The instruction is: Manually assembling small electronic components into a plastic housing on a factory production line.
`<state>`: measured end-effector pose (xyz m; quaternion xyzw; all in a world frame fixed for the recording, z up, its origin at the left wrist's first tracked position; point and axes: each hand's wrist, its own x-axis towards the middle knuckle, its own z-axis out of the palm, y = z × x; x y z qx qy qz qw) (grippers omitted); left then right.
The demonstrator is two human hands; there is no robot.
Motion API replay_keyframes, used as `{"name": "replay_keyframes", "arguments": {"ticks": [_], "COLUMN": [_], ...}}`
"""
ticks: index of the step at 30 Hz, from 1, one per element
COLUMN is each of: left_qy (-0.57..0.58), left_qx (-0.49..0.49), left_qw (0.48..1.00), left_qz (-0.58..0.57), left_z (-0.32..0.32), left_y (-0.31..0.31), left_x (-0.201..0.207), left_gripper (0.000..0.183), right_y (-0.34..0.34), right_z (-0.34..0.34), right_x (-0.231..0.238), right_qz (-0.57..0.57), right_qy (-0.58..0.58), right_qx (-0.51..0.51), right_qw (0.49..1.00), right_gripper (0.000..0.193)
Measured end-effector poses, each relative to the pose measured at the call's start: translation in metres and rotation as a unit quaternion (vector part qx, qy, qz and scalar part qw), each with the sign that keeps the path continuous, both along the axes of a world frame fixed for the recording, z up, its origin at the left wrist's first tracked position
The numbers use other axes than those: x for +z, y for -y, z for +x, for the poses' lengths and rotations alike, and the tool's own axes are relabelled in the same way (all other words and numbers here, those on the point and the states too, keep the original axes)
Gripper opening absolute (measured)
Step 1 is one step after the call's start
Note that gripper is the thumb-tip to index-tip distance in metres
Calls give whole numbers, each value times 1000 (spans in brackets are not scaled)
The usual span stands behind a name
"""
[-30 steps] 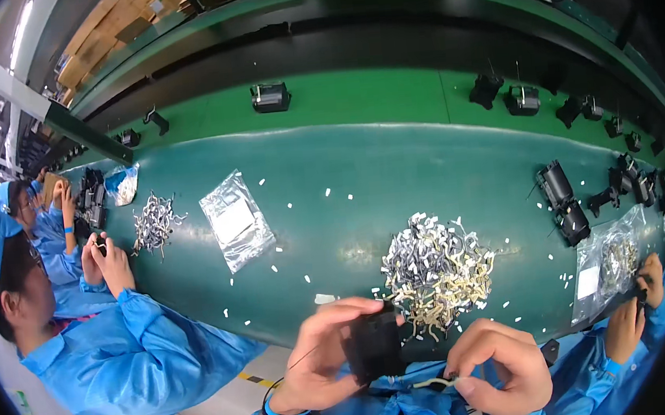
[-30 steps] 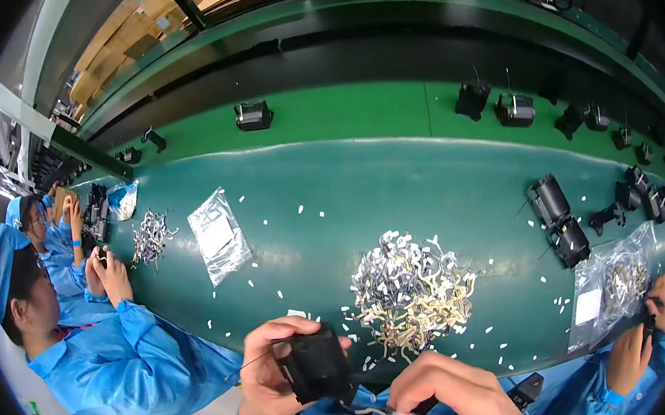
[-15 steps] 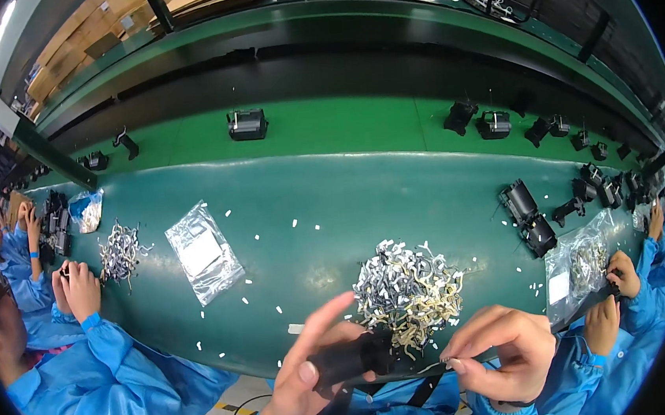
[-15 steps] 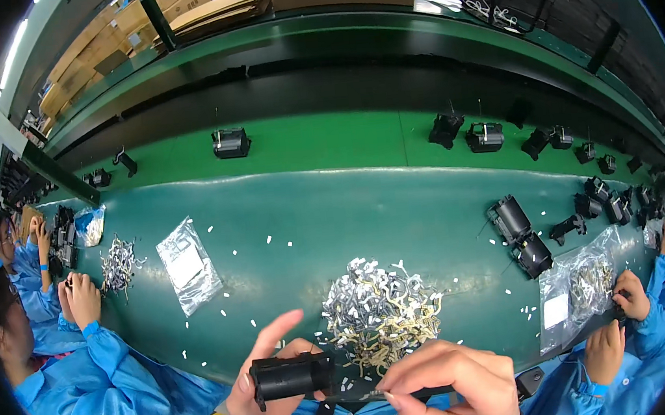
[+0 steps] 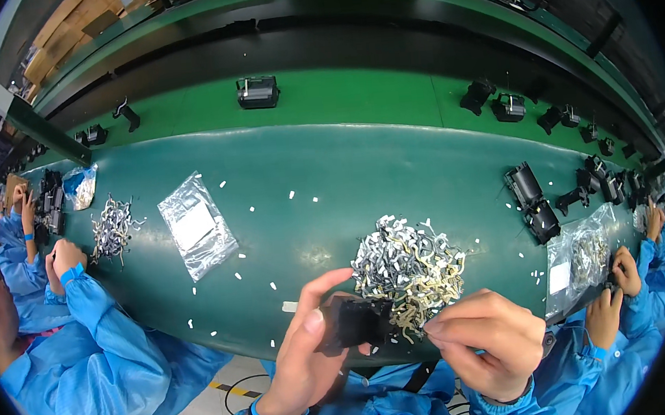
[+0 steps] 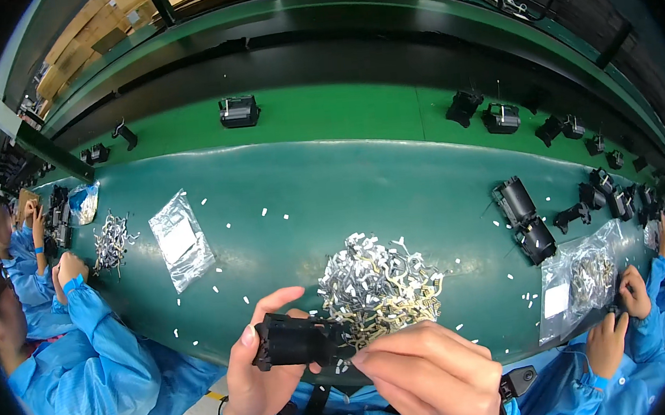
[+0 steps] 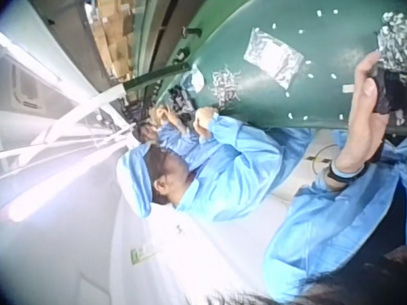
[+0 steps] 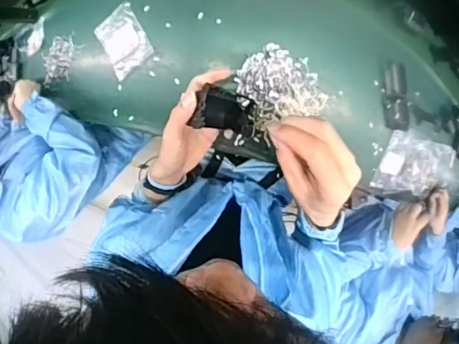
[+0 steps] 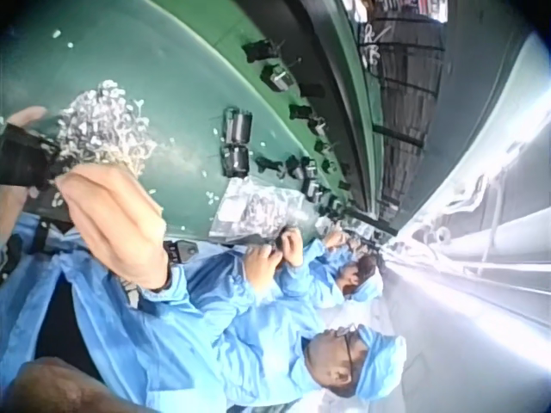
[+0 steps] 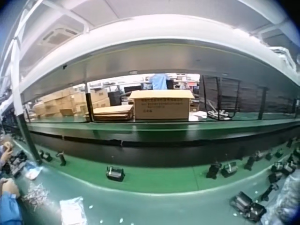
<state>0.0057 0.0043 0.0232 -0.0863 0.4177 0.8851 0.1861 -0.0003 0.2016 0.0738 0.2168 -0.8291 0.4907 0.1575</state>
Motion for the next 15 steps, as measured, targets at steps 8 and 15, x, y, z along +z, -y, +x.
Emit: {"name": "replay_keyframes", "arguments": {"ticks": [8, 15], "left_qy": [-32, -26], "left_qx": [8, 30], "left_qw": [998, 997], "left_qz": [-50, -69], "left_z": [4, 3], "left_y": [-3, -3], "left_x": [-3, -3], "left_gripper": [69, 68], "right_y": [8, 12], "right_z": [1, 2], "right_x": [-3, -15], "right_qz": [61, 11], "right_qy": [-11, 17], "right_qx": [-15, 14], "right_qw": [998, 1000], "right_gripper": [25, 23]}}
